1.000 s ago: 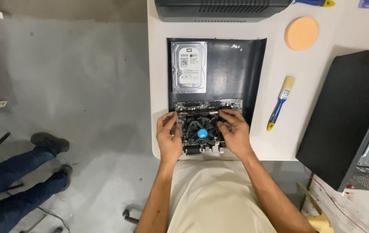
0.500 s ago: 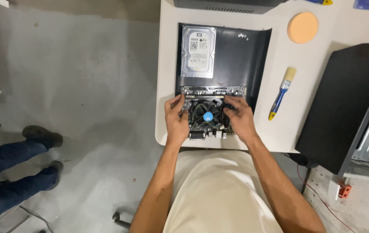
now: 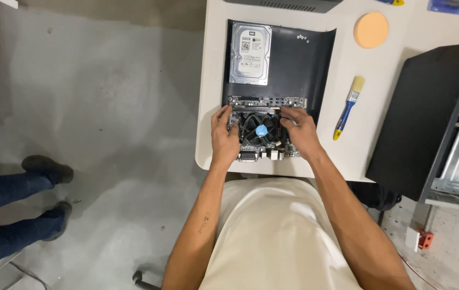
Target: Securing a motherboard with screws using a screwdriver inside and outside a computer case.
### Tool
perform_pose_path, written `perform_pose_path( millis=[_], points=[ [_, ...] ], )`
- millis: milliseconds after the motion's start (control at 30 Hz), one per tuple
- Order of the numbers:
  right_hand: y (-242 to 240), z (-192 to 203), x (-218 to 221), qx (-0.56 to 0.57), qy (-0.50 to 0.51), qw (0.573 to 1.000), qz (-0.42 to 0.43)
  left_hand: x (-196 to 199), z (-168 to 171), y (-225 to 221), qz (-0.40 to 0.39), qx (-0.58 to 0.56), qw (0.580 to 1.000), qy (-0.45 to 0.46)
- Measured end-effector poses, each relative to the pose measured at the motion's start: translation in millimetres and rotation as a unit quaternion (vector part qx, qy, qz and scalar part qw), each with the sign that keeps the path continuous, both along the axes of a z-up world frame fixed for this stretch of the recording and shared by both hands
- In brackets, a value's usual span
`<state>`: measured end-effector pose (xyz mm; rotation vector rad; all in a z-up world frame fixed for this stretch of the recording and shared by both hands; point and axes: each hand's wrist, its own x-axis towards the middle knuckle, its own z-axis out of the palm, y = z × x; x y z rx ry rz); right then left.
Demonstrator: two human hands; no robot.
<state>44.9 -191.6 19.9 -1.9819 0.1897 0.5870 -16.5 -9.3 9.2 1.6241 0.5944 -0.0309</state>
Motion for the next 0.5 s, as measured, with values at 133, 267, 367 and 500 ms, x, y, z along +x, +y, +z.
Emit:
perform_pose_path(
  millis=[133, 267, 367, 500],
  points=[
    [1.2, -9.9, -1.5, -0.023, -0.003, 1.0, -0.005, 1.2, -0.7, -1.9, -0.02, 0.03, 0.999, 0.021],
    [15.3, 6.9, -6.0, -0.016, 0.009, 0.999, -0.039, 3.0, 5.3, -1.1, -0.042, 0.024, 0.998, 0.033],
    [15.7, 3.1, -8.6, 0.002, 0.018, 0.998, -0.059, 2.6, -1.3, -0.1, -0.044, 0.007, 0.999, 0.029],
    [24.2, 15.6, -10.0, 0.02, 0.029, 0.997, -0.07, 4.7, 19.0, 3.3, -0.055, 0.007, 0.997, 0.047]
  ],
)
